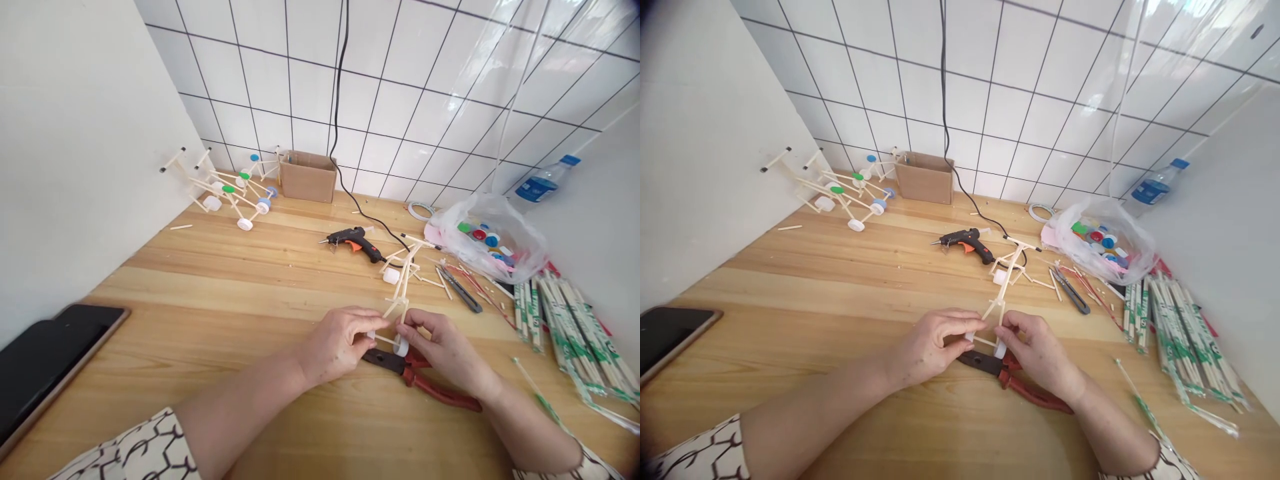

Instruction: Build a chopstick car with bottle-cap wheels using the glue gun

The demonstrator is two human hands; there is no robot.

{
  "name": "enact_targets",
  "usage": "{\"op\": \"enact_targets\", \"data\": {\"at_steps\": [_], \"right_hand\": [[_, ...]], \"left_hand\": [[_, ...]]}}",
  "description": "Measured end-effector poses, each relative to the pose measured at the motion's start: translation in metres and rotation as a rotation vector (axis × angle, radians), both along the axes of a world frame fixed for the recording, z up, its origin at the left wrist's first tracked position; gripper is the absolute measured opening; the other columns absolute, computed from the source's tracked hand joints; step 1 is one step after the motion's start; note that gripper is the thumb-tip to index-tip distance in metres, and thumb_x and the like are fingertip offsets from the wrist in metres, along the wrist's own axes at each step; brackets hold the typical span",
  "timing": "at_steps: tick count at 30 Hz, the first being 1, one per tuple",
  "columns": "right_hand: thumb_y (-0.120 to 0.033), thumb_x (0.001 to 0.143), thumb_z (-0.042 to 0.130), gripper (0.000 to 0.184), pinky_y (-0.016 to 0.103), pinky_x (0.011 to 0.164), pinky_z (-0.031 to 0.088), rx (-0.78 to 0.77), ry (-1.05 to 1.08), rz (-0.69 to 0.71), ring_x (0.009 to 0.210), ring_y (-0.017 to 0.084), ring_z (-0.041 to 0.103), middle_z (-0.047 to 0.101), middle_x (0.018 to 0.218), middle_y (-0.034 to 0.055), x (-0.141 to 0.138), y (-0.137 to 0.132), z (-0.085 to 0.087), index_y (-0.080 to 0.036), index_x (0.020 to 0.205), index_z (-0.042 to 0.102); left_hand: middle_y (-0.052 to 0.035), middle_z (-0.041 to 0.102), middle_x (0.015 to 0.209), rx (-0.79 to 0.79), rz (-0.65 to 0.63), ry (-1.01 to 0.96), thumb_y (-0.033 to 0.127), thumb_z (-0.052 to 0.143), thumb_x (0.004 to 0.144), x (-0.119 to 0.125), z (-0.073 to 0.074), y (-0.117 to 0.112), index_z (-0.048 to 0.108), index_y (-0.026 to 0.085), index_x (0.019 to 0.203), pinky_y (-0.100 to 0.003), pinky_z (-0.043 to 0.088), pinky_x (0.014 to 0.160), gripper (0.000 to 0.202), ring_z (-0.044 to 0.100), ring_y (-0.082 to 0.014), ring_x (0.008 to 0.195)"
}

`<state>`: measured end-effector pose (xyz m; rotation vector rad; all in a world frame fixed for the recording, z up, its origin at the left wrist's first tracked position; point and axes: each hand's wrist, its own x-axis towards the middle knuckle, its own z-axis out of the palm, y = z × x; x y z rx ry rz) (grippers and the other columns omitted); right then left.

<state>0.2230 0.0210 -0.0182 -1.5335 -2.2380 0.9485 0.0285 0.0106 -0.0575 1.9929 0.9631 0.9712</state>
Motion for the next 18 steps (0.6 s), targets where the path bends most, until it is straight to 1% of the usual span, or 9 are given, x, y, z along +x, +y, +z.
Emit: {"op": "enact_targets", "data": {"at_steps": [4,8,13,18], "right_hand": [[-0.034,0.084,0.042,0.029,0.022,0.056,0.037,0.001,0.013,0.011,0.057,0.012,0.044,0.051,0.059,-0.0015,0.0004,0.0000,-0.0001,-0.017,0.062,0.051],[-0.032,0.084,0.043,0.028,0.022,0.057,0.037,-0.006,0.023,0.016,0.058,0.012,0.047,0.055,0.061,-0.0004,0.0019,0.0006,-0.0018,-0.016,0.064,0.054],[-0.029,0.084,0.045,0.025,0.023,0.059,0.038,-0.014,0.050,0.014,0.060,0.012,0.049,0.058,0.062,-0.0002,0.0042,0.0012,-0.0046,-0.015,0.066,0.055],[-0.028,0.084,0.046,0.024,0.022,0.060,0.039,-0.041,0.085,0.007,0.059,0.011,0.050,0.058,0.061,-0.0007,0.0030,0.0019,-0.0037,-0.016,0.066,0.054]], "left_hand": [[-0.0075,0.066,0.110,0.004,0.008,0.009,0.005,0.060,0.071,0.0002,0.0007,-0.0003,0.066,0.018,0.105,-0.027,0.048,0.090,0.037,0.063,-0.0182,0.098],[-0.0089,0.067,0.109,0.003,0.019,0.021,0.004,0.059,0.072,0.0004,-0.0005,-0.0006,0.066,0.017,0.105,-0.028,0.048,0.090,0.037,0.063,-0.0185,0.098],[-0.0059,0.066,0.111,0.020,0.010,0.004,0.007,0.059,0.073,0.0001,-0.0063,0.0005,0.064,0.022,0.108,-0.031,0.048,0.091,0.039,0.062,-0.0181,0.100],[-0.0059,0.067,0.109,0.009,0.016,0.008,0.007,0.060,0.073,-0.0002,-0.0048,0.0000,0.065,0.021,0.107,-0.031,0.048,0.091,0.037,0.062,-0.0177,0.099]]}}
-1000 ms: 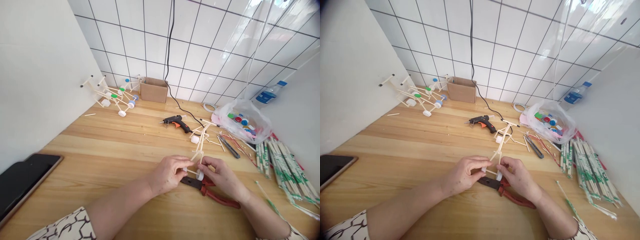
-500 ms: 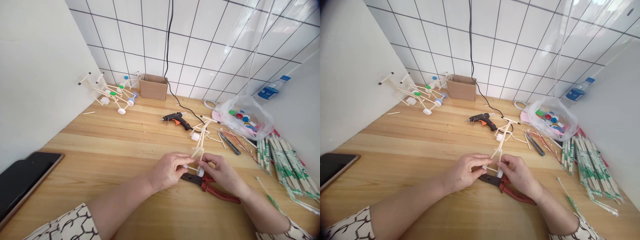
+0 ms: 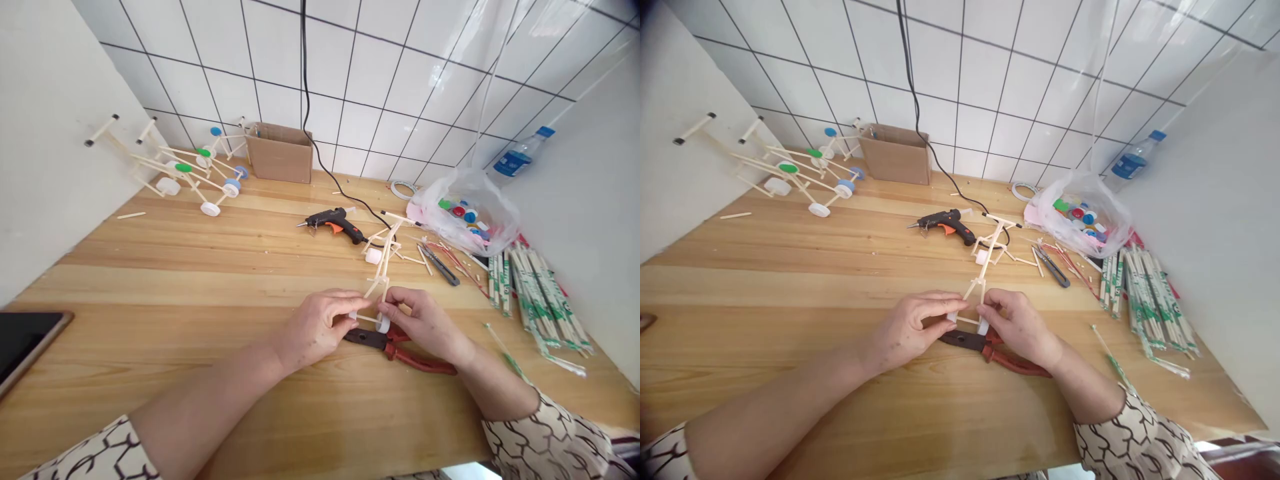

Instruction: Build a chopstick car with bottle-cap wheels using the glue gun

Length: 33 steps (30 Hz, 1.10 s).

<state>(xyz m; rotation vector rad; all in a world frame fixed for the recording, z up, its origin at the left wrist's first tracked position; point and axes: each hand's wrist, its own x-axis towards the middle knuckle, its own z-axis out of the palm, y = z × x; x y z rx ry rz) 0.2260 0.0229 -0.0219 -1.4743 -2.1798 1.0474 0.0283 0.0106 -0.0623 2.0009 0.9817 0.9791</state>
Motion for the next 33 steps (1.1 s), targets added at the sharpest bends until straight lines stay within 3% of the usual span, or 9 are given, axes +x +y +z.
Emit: {"op": "enact_targets", "data": {"at_steps": [33], "right_hand": [[-0.033,0.084,0.046,0.029,0.025,0.063,0.042,-0.016,-0.013,-0.028,0.060,0.013,0.054,0.063,0.061,0.0010,-0.0059,-0.0020,0.0080,-0.016,0.063,0.055]], "left_hand": [[-0.0052,0.068,0.107,0.026,0.023,0.015,0.007,0.058,0.074,0.0005,0.0028,-0.0006,0.066,0.019,0.105,-0.029,0.049,0.091,0.034,0.063,-0.0171,0.097]]}}
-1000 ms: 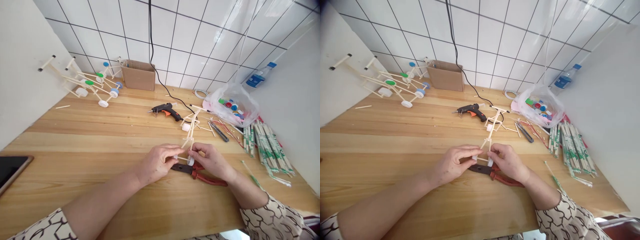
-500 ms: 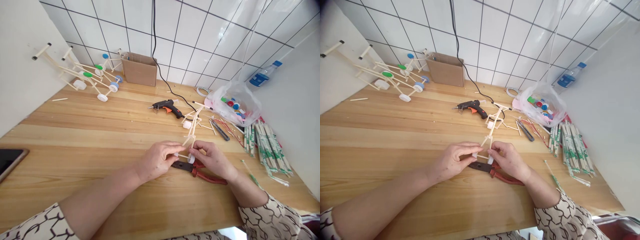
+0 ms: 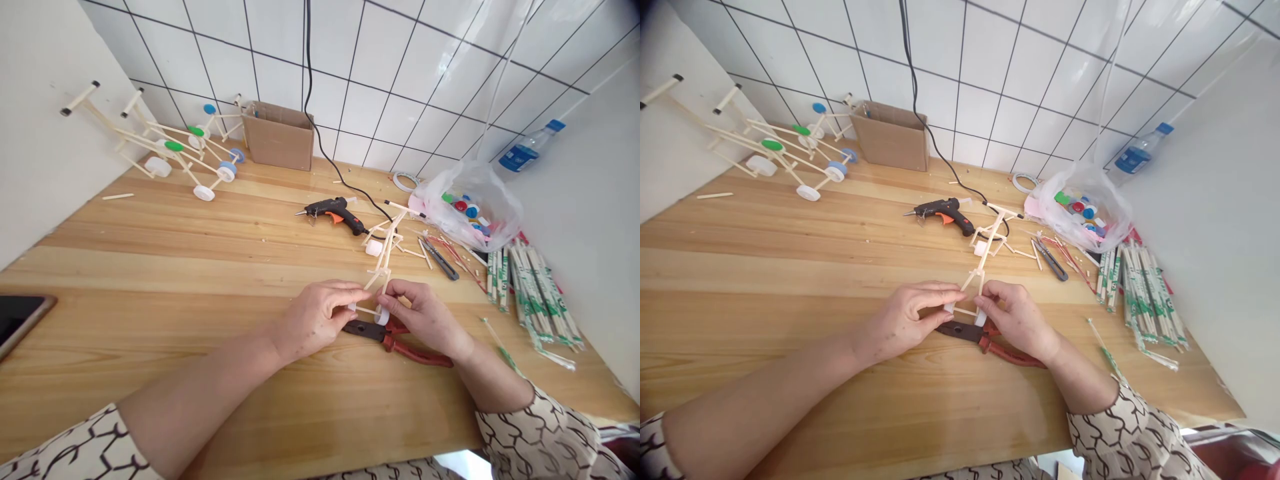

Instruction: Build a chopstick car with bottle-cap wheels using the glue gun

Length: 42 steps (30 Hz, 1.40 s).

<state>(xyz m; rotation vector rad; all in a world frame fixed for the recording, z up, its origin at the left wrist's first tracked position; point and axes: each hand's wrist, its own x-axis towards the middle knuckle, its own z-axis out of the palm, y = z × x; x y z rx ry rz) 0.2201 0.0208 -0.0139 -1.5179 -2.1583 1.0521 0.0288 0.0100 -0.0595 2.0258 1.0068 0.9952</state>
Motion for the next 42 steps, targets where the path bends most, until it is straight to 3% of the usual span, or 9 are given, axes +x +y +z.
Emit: {"op": "enact_targets", "data": {"at_steps": [11,18,28,42], "right_hand": [[-0.031,0.084,0.046,0.027,0.023,0.061,0.041,0.013,0.008,0.000,0.060,0.012,0.052,0.060,0.061,0.0003,0.0029,-0.0008,-0.0045,-0.016,0.065,0.055],[-0.029,0.084,0.047,0.027,0.020,0.055,0.037,0.064,0.008,-0.011,0.055,0.009,0.044,0.050,0.056,-0.0030,0.0017,-0.0004,-0.0065,-0.016,0.061,0.051],[-0.029,0.083,0.045,0.025,0.022,0.058,0.039,0.036,0.026,-0.002,0.057,0.010,0.047,0.054,0.058,-0.0015,0.0018,-0.0013,-0.0044,-0.016,0.063,0.052],[-0.030,0.083,0.046,0.028,0.020,0.054,0.037,0.072,-0.001,-0.007,0.054,0.009,0.043,0.048,0.054,-0.0034,0.0016,-0.0009,-0.0059,-0.016,0.059,0.049]], "left_hand": [[-0.0059,0.068,0.108,-0.009,0.000,0.012,0.007,0.059,0.075,-0.0001,0.0000,0.0005,0.065,0.018,0.105,-0.029,0.048,0.092,0.033,0.063,-0.0168,0.098],[-0.0060,0.068,0.108,-0.034,-0.001,0.038,0.009,0.058,0.074,-0.0004,0.0047,0.0003,0.066,0.019,0.104,-0.030,0.049,0.091,0.032,0.063,-0.0181,0.099],[-0.0055,0.068,0.105,-0.037,0.004,0.011,0.009,0.058,0.074,-0.0002,0.0032,0.0001,0.067,0.019,0.102,-0.031,0.049,0.091,0.031,0.063,-0.0183,0.097],[-0.0062,0.068,0.106,-0.042,0.002,-0.012,0.008,0.058,0.074,-0.0003,0.0059,-0.0002,0.067,0.020,0.102,-0.030,0.050,0.089,0.032,0.064,-0.0173,0.096]]}}
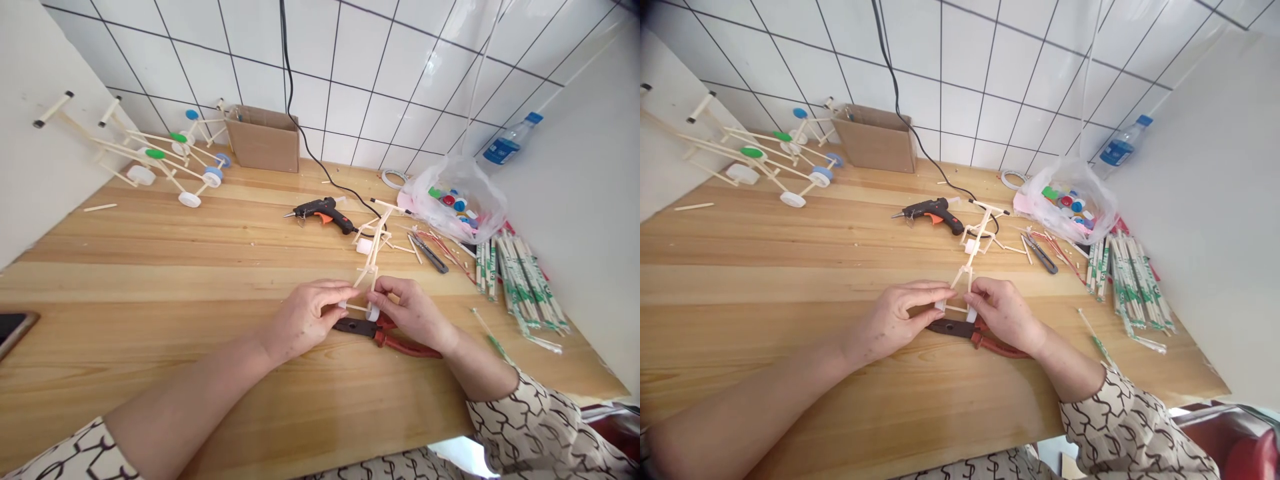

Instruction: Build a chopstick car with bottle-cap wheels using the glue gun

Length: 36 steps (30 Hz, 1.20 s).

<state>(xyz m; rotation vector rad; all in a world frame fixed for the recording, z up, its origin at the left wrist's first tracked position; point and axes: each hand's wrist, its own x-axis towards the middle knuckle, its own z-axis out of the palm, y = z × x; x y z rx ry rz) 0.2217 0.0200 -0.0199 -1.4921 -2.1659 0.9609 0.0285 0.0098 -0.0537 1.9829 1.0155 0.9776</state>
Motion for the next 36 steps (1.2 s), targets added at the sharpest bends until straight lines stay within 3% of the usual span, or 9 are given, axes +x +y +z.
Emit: {"op": "enact_targets", "data": {"at_steps": [20,26,32,36], "right_hand": [[-0.033,0.084,0.045,0.029,0.023,0.061,0.041,-0.075,0.000,0.040,0.060,0.012,0.052,0.059,0.061,0.0001,-0.002,-0.001,0.007,-0.015,0.065,0.058],[-0.035,0.084,0.046,0.027,0.023,0.066,0.042,-0.097,0.017,0.040,0.067,0.014,0.056,0.062,0.068,0.0008,-0.002,-0.001,0.012,-0.014,0.074,0.061],[-0.038,0.084,0.047,0.028,0.025,0.069,0.044,-0.007,0.021,0.007,0.073,0.016,0.059,0.066,0.077,0.0026,0.006,0.003,0.016,-0.016,0.082,0.064],[-0.039,0.083,0.045,0.030,0.026,0.066,0.046,0.058,-0.028,-0.055,0.076,0.018,0.060,0.068,0.080,0.0045,0.011,0.002,0.027,-0.016,0.080,0.064]], "left_hand": [[-0.0068,0.068,0.106,0.038,0.009,0.025,0.007,0.058,0.074,0.000,-0.002,0.000,0.067,0.018,0.103,-0.028,0.048,0.091,0.032,0.063,-0.0170,0.097],[-0.0077,0.068,0.106,0.031,-0.002,0.025,0.008,0.057,0.075,0.000,-0.001,0.001,0.067,0.016,0.103,-0.028,0.049,0.090,0.031,0.063,-0.0173,0.097],[-0.0077,0.068,0.107,0.022,-0.023,0.026,0.008,0.057,0.075,0.000,-0.001,0.002,0.067,0.017,0.103,-0.029,0.048,0.090,0.031,0.063,-0.0176,0.098],[-0.0089,0.068,0.106,0.000,-0.024,0.032,0.006,0.057,0.074,-0.001,0.001,0.001,0.068,0.014,0.101,-0.027,0.048,0.089,0.031,0.063,-0.0178,0.098]]}}
